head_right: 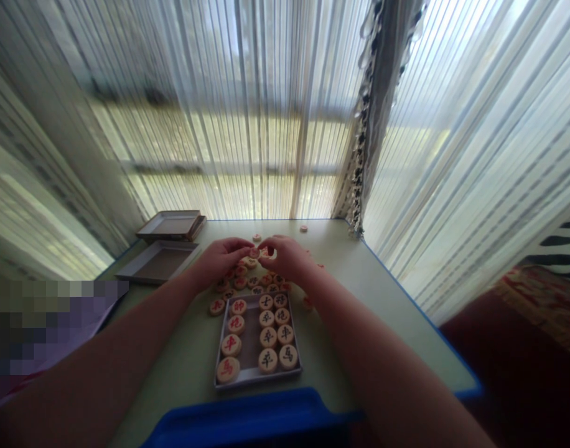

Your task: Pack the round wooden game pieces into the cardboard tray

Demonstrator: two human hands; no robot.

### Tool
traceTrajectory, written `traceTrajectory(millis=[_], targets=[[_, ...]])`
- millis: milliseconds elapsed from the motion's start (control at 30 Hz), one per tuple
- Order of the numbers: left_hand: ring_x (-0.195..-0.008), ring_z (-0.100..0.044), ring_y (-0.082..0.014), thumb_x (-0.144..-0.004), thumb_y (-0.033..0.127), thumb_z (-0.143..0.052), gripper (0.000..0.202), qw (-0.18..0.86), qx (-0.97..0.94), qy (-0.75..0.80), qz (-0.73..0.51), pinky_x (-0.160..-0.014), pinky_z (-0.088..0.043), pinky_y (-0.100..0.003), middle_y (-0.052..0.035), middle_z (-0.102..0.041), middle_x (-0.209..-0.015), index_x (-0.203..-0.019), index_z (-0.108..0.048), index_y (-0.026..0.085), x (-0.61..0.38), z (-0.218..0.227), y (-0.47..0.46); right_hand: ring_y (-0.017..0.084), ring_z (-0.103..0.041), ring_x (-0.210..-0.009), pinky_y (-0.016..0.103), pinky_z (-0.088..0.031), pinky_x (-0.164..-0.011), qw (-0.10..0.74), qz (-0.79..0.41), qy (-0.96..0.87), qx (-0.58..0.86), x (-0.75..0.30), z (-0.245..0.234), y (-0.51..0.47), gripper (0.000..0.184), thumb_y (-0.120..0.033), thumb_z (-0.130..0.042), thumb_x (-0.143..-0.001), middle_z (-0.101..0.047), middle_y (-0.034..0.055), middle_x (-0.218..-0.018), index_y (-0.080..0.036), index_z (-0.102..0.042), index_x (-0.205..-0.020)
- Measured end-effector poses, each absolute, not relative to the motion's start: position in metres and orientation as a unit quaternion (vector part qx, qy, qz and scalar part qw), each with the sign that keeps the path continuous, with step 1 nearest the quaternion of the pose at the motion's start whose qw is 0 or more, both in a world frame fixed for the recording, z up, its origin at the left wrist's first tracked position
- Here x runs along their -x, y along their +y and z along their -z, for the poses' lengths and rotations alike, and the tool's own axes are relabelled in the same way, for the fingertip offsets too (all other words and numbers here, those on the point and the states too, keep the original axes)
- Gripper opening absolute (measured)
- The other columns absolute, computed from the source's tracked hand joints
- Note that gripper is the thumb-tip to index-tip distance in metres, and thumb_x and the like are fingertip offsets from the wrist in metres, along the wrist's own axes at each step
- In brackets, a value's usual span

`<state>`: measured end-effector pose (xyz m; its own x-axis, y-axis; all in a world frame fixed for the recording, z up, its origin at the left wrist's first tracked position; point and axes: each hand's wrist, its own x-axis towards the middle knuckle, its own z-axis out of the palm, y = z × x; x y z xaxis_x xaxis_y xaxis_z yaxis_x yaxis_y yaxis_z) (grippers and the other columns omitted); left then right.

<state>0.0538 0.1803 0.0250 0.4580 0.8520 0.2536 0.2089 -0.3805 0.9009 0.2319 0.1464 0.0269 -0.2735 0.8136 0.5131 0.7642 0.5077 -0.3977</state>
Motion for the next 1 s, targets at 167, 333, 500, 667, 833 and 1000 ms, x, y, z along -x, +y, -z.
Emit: traceTrajectory(millis=[167, 333, 500, 667, 833, 1000], targets=[[-0.082, -0.061, -0.0192, -0.069, 0.035, -0.060, 0.032, 0.425, -0.734, 0.364, -0.385, -0.075, -0.046, -0.031, -0.0085, -0.068, -0.088, -0.089, -0.065, 0.011, -0.054, -0.028, 0.177, 0.009, -0.045, -0.059, 0.022, -0.035, -0.058, 0.355, -0.022, -0.792, 0.497, -0.227, -0.028, 0.146, 0.019, -0.034, -0.061, -0.072, -0.057, 0.0003, -0.067, -0.018, -0.066, -0.082], [-0.081, -0.061, -0.0190, -0.071, 0.035, -0.058, 0.030, 0.416, -0.751, 0.345, -0.381, -0.076, -0.047, -0.031, -0.0076, -0.069, -0.087, -0.088, -0.066, 0.012, -0.054, -0.028, 0.176, 0.009, -0.048, -0.060, 0.022, -0.036, -0.060, 0.358, -0.034, -0.790, 0.497, -0.225, -0.028, 0.145, 0.025, -0.036, -0.062, -0.071, -0.061, 0.0012, -0.070, -0.018, -0.066, -0.087], [-0.082, -0.062, -0.0201, -0.070, 0.031, -0.058, 0.033, 0.386, -0.756, 0.377, -0.372, -0.074, -0.048, -0.032, -0.0095, -0.068, -0.092, -0.095, -0.065, 0.010, -0.051, -0.026, 0.177, 0.009, -0.049, -0.060, 0.022, -0.036, -0.058, 0.354, -0.054, -0.786, 0.504, -0.229, -0.026, 0.146, 0.030, -0.042, -0.060, -0.072, -0.061, 0.0018, -0.069, -0.017, -0.067, -0.085], [-0.076, -0.062, -0.0179, -0.068, 0.031, -0.062, 0.031, 0.326, -0.801, 0.362, -0.348, -0.070, -0.049, -0.029, -0.0073, -0.069, -0.088, -0.093, -0.067, 0.013, -0.050, -0.023, 0.178, 0.009, -0.047, -0.056, 0.021, -0.033, -0.051, 0.340, -0.118, -0.758, 0.543, -0.235, -0.024, 0.150, 0.040, -0.051, -0.058, -0.069, -0.060, 0.0017, -0.065, -0.016, -0.068, -0.086], [-0.076, -0.062, -0.0177, -0.069, 0.038, -0.062, 0.032, 0.301, -0.804, 0.361, -0.364, -0.071, -0.048, -0.029, -0.0074, -0.069, -0.085, -0.088, -0.067, 0.013, -0.051, -0.025, 0.174, 0.008, -0.045, -0.054, 0.021, -0.032, -0.049, 0.341, -0.161, -0.759, 0.530, -0.236, -0.029, 0.148, 0.045, -0.054, -0.059, -0.066, -0.058, 0.0015, -0.063, -0.014, -0.068, -0.087], [-0.078, -0.061, -0.0174, -0.068, 0.039, -0.063, 0.036, 0.355, -0.790, 0.341, -0.366, -0.070, -0.048, -0.028, -0.0084, -0.069, -0.086, -0.090, -0.066, 0.011, -0.049, -0.029, 0.168, 0.007, -0.039, -0.051, 0.022, -0.028, -0.047, 0.336, -0.166, -0.761, 0.530, -0.235, -0.035, 0.142, 0.049, -0.056, -0.058, -0.065, -0.052, 0.0003, -0.059, -0.013, -0.068, -0.086]])
